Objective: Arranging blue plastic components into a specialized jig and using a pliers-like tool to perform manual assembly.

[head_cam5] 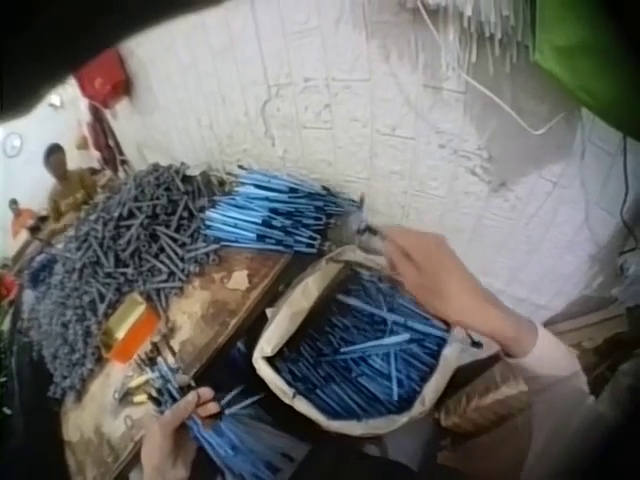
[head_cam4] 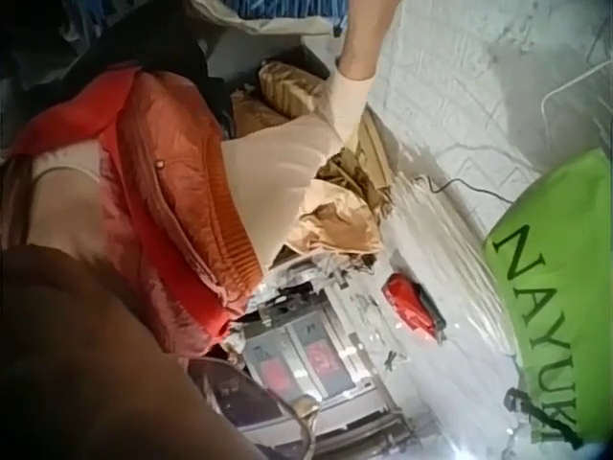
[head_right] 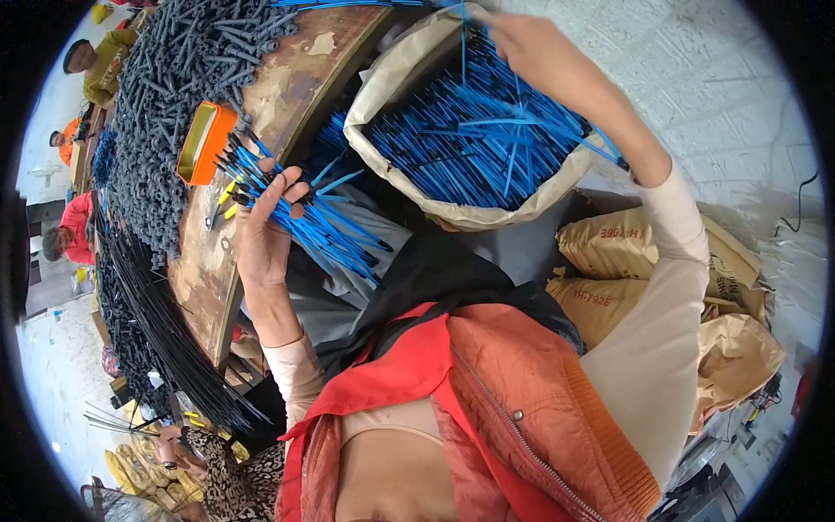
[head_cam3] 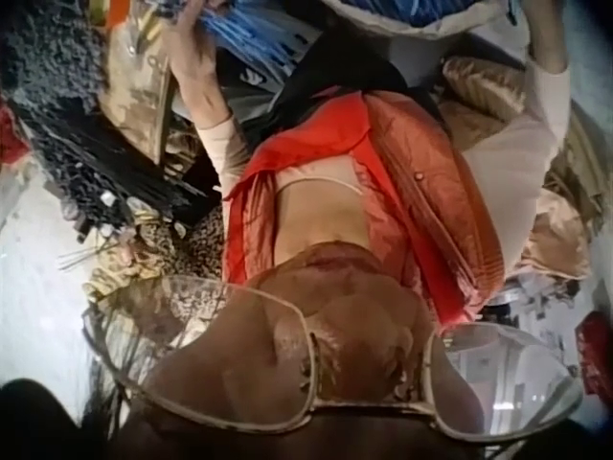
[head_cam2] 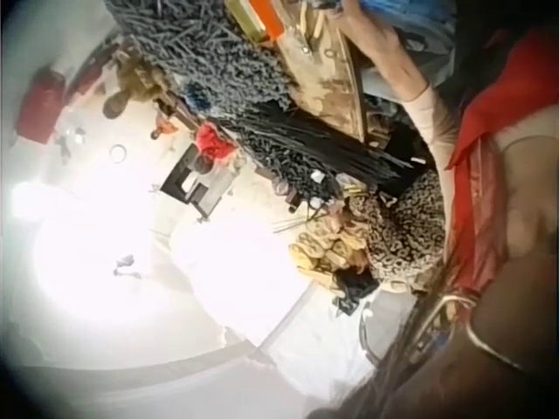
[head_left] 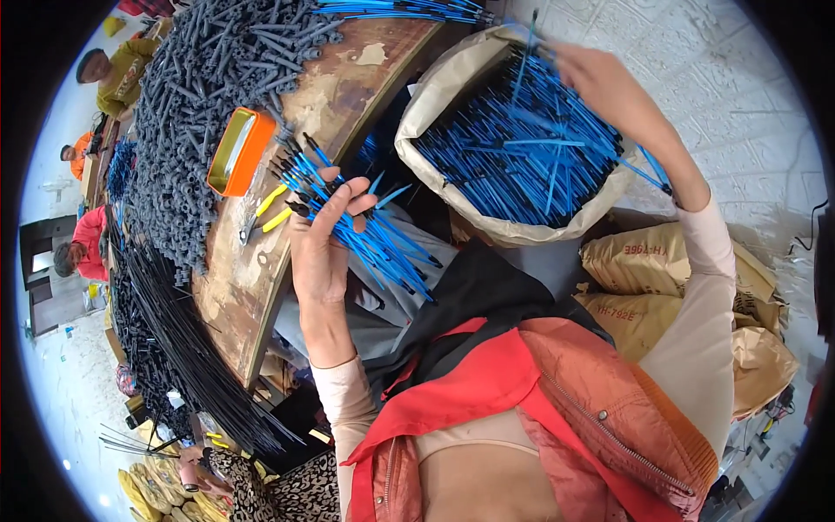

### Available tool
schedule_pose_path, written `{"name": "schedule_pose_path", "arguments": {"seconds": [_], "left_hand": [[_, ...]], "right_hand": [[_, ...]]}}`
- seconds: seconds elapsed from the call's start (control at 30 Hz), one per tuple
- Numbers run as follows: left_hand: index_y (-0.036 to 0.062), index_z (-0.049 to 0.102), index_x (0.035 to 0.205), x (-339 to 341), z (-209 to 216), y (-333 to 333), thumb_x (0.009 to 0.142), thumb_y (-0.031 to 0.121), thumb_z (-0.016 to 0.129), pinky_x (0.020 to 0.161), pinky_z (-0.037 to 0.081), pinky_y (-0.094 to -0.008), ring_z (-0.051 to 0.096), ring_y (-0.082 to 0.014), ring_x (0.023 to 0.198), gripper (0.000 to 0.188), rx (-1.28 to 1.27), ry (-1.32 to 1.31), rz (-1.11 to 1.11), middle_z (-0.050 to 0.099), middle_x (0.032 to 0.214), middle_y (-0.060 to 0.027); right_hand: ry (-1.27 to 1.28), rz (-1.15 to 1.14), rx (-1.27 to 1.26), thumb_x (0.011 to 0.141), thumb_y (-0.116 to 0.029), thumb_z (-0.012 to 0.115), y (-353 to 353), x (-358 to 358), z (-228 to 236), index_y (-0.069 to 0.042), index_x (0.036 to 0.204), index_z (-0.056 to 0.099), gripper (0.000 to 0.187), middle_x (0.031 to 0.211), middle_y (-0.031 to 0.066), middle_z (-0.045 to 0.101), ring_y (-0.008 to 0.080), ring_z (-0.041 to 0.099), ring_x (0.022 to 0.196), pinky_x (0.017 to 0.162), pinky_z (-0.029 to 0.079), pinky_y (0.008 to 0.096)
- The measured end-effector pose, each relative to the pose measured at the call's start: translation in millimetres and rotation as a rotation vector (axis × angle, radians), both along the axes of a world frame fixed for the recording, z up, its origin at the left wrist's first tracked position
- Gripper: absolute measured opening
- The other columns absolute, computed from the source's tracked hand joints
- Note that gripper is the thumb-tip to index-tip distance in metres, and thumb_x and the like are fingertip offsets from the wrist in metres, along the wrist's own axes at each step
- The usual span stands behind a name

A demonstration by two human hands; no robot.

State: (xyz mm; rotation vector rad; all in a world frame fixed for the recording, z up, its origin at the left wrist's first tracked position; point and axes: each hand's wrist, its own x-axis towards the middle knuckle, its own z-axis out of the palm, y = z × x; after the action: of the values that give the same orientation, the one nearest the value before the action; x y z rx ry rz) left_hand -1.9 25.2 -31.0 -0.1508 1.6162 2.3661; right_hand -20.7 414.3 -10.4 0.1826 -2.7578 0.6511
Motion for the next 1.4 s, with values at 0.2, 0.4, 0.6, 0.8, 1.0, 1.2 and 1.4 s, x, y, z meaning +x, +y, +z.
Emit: {"name": "schedule_pose_path", "arguments": {"seconds": [0.2,0.4,0.6,0.8,1.0,1.2,1.4], "left_hand": [[0.0027,0.057,0.118,9.3,13.7,6.4,0.091,0.008,0.065,0.061,0.046,-0.0273,0.071,-0.022,0.087,0.029,-0.096,-0.01,-0.131,0.071,0.101,-0.0175],[0.0013,0.053,0.125,9.2,5.5,15.9,0.091,0.015,0.068,0.064,0.049,-0.0281,0.069,-0.0256,0.1,0.04,-0.03,0.009,-0.07,0.066,0.115,-0.0223],[0.0003,0.047,0.132,23.4,11.1,56.4,0.083,0.017,0.076,0.076,0.049,-0.0287,0.064,-0.0229,0.106,0.06,-0.067,0.174,-0.129,0.062,0.122,-0.0183],[0.0029,0.058,0.112,23.1,0.8,47.7,0.09,0.006,0.067,0.066,0.049,-0.0267,0.059,-0.0125,0.071,0.024,-0.036,0.178,0.117,0.063,0.087,-0.0046],[-0.0014,0.052,0.124,50.2,25.7,-15.2,0.095,0.012,0.052,0.052,0.047,-0.027,0.062,-0.0215,0.061,0.032,-0.337,0.252,-0.114,0.063,0.077,-0.0135],[0.0014,0.047,0.11,44.8,22.6,-15.7,0.087,0.005,0.059,0.064,0.052,-0.0361,0.068,-0.0355,0.084,0.026,-0.008,-0.008,-0.375,0.068,0.092,-0.0264],[-0.0002,0.053,0.105,30.0,31.5,-30.0,0.089,0.014,0.062,0.04,0.039,-0.0284,0.046,-0.0171,0.038,0.023,0.01,0.055,-0.193,0.049,0.053,-0.0067]], "right_hand": [[-0.002,0.052,-0.58,0.1,-0.016,0.049,-12.5,22.3,-2.1,-0.002,0.131,0.054,0.034,0.079,0.0032,0.053,0.0084,0.044,0.062,0.054,0.037,0.0231],[-0.047,0.183,-1.481,0.103,-0.021,0.048,-29.1,17.9,-9.5,-0.001,0.117,0.055,0.026,0.079,-0.0018,0.045,0.0019,0.034,0.057,0.044,0.026,0.0164],[-0.341,0.187,-1.591,0.101,-0.023,0.051,-132.4,42.2,-26.3,-0.005,0.14,0.041,0.044,0.081,-0.0005,0.049,0.0022,0.034,0.053,0.043,0.025,0.0176],[-0.467,0.432,-1.481,0.103,-0.02,0.047,-183.9,69.2,-39.0,-0.007,0.138,0.045,0.038,0.086,0.0046,0.061,0.0074,0.053,0.067,0.06,0.044,0.0223],[-0.273,0.161,-0.319,0.094,-0.025,0.054,-60.8,42.3,-114.9,-0.003,0.098,0.065,0.025,0.095,0.0159,0.066,0.0329,0.064,0.094,0.082,0.052,0.0395],[-0.614,-0.479,-0.106,0.09,-0.043,0.062,51.2,36.2,-187.5,0.005,0.076,0.065,0.051,0.07,0.0188,0.069,0.0318,0.067,0.06,0.059,0.055,0.0395],[-0.653,-0.379,-0.336,0.087,-0.033,0.061,32.2,30.9,-143.6,0.003,0.076,0.066,0.038,0.069,0.0127,0.069,0.0218,0.066,0.057,0.061,0.054,0.036]]}}
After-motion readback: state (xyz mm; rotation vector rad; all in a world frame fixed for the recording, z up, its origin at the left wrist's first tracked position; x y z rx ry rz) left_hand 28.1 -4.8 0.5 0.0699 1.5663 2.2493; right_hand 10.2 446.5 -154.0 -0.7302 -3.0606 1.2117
